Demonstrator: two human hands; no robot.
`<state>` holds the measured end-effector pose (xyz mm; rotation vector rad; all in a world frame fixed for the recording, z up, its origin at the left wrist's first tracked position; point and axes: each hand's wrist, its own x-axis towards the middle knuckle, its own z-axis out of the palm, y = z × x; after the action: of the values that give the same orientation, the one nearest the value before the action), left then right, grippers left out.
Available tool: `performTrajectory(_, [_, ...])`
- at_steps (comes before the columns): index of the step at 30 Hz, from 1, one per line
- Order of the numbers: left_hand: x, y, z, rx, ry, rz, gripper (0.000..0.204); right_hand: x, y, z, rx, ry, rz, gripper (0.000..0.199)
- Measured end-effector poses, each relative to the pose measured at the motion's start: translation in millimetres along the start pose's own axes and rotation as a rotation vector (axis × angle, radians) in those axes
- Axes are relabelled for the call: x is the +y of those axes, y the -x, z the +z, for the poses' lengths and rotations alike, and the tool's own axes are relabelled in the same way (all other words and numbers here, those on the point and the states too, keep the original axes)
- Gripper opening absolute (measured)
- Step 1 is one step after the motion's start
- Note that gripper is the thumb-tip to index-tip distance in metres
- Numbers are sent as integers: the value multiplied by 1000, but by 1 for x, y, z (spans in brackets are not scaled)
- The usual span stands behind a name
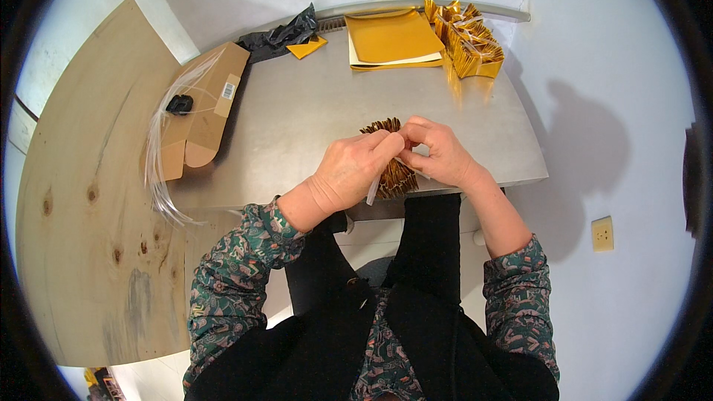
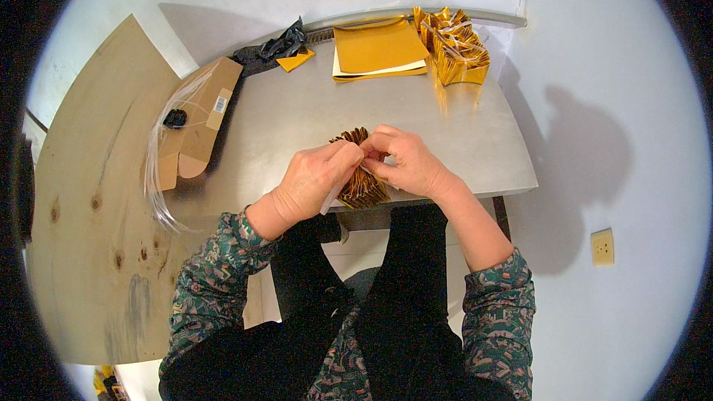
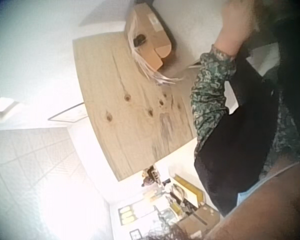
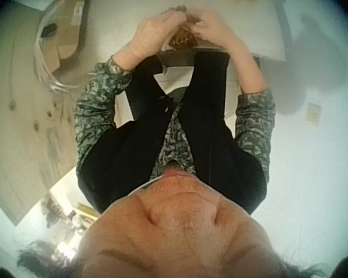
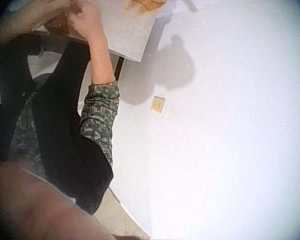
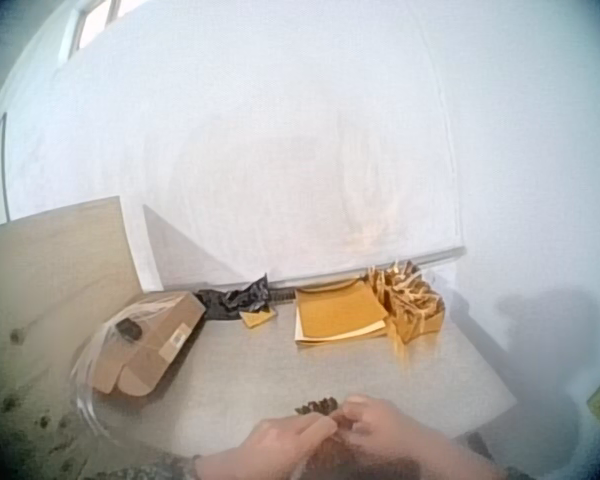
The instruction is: The person gathers a stack of small gold pouches on a table, aligns them, and secures the bundle with a white twist tie. They tighten the tie, adjust the bundle, and place it on the table.
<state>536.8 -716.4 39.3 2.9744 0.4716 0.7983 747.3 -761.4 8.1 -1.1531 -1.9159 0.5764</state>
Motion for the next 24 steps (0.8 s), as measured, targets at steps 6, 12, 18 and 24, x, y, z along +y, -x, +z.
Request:
performTrajectory(6, [3, -2, 1, 10, 24, -51, 18, 1, 3, -1, 40, -81, 6, 15])
performTrajectory(12, [2, -3, 0, 5, 140, -139, 18, 8, 4, -1, 76, -28, -33, 15])
performTrajectory(18, [-3, -6, 1, -83, 439, -358, 21, 22, 9, 0, 83, 1, 3, 15])
performTrajectory(24, [-7, -5, 7, -144, 466, -445, 23, 34, 15, 7, 92, -59, 55, 15])
